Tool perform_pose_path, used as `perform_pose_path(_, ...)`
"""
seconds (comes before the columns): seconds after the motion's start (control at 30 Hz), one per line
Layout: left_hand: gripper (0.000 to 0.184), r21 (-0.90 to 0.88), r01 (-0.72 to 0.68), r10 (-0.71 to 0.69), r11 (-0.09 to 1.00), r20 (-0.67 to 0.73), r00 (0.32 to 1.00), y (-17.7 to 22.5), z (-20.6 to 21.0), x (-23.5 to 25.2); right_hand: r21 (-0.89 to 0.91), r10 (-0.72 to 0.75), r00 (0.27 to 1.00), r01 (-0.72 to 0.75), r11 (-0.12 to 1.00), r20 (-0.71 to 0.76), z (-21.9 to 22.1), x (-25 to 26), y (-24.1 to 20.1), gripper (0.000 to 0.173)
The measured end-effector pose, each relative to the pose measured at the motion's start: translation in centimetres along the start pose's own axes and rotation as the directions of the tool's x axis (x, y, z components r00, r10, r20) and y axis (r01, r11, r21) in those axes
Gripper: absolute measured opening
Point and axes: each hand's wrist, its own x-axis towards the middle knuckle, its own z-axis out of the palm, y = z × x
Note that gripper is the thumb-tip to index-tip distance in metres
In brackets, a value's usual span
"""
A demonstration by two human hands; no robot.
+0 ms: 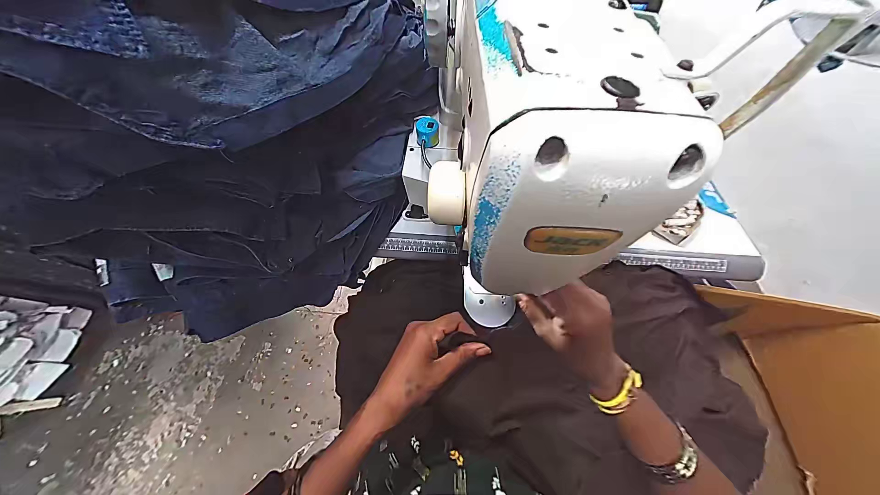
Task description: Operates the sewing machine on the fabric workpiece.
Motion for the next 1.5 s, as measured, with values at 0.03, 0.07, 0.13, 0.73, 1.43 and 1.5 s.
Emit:
perform_pose_path(0.03, 0.021, 0.004, 0.007, -0.007, 1.000, -0.020, 1.000, -0.3, -0.2, -0.5, -0.020, -0.065, 0.998, 0.064, 0.998, -0.025, 0.7, -0.2, -0.2, 0.014)
perform_pose_path(0.07, 0.021, 0.005, 0.024, -0.024, 1.000, -0.040, 0.999, -0.5, -0.3, -1.1, -0.052, -0.107, 0.994, 0.105, 0.993, -0.030, 1.1, -0.4, -0.3, 0.011)
perform_pose_path(0.13, 0.021, -0.011, 0.056, -0.057, 0.998, -0.058, 0.997, -0.9, -0.5, -2.0, -0.128, -0.148, 0.989, 0.144, 0.981, -0.019, 1.6, -0.6, -0.4, 0.010)
perform_pose_path(0.73, 0.025, -0.031, -0.098, 0.097, 0.995, -0.052, 0.994, -0.4, -0.3, -0.5, 0.399, 0.495, 0.687, -0.719, 0.569, 0.532, 1.0, 1.6, 0.8, 0.038)
perform_pose_path(1.43, 0.011, -0.117, 0.250, -0.271, 0.961, -0.235, 0.933, -0.5, -0.4, 4.9, -0.138, 0.609, 0.638, -0.629, 0.765, 0.471, -2.1, 2.4, 4.6, 0.028)
perform_pose_path(1.5, 0.011, -0.134, 0.248, -0.274, 0.959, -0.240, 0.931, -0.4, -0.3, 5.0, -0.261, 0.661, 0.689, -0.607, 0.751, 0.298, -2.6, 2.1, 6.6, 0.023)
